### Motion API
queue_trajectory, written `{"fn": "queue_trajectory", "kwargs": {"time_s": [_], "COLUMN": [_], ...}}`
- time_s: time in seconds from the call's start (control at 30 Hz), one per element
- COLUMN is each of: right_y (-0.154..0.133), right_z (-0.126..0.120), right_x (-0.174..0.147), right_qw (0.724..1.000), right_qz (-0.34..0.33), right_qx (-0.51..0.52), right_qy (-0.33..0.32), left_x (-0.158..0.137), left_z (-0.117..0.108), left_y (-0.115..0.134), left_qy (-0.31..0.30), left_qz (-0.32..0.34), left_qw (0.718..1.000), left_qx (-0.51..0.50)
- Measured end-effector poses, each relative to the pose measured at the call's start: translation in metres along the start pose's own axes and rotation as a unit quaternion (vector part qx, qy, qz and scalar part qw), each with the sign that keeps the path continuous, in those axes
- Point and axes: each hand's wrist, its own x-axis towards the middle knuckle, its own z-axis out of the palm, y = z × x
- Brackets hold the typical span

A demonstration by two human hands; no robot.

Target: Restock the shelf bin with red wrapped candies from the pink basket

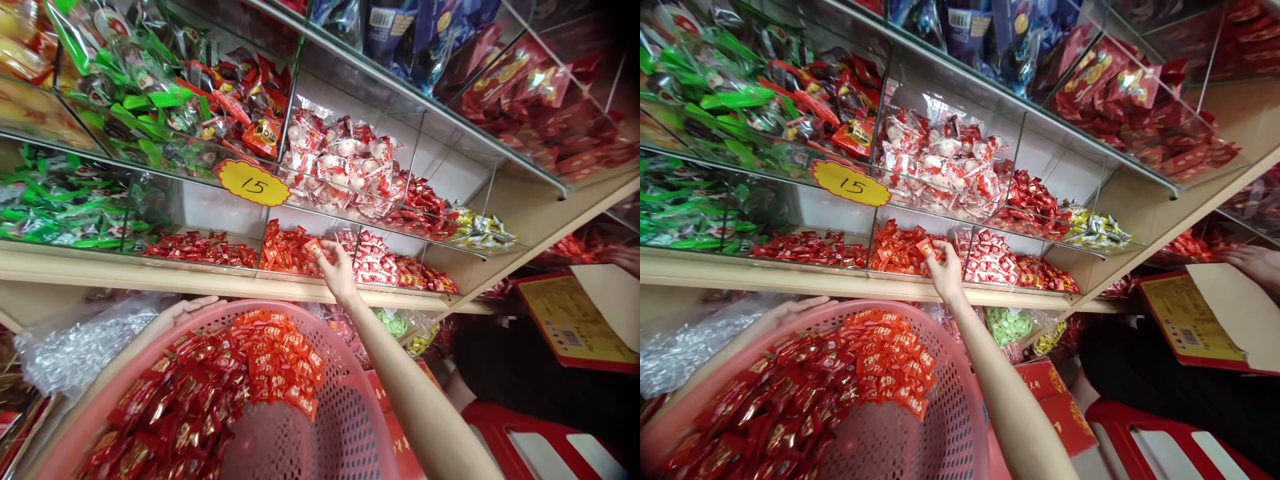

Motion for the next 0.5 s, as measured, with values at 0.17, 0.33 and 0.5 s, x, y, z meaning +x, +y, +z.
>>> {"fn": "queue_trajectory", "kwargs": {"time_s": [0.17,0.33,0.5], "right_y": [0.002,0.016,0.029], "right_z": [-0.027,-0.048,-0.063], "right_x": [-0.064,-0.115,-0.151], "right_qw": [0.982,0.994,0.902], "right_qz": [0.078,0.033,-0.105], "right_qx": [0.164,0.015,-0.397], "right_qy": [-0.057,-0.102,-0.13], "left_x": [0.017,0.022,0.023], "left_z": [-0.003,-0.01,-0.014], "left_y": [-0.004,-0.008,-0.009], "left_qy": [0.062,0.058,0.058], "left_qz": [-0.078,-0.065,-0.066], "left_qw": [0.993,0.995,0.996], "left_qx": [-0.057,-0.052,-0.035]}}
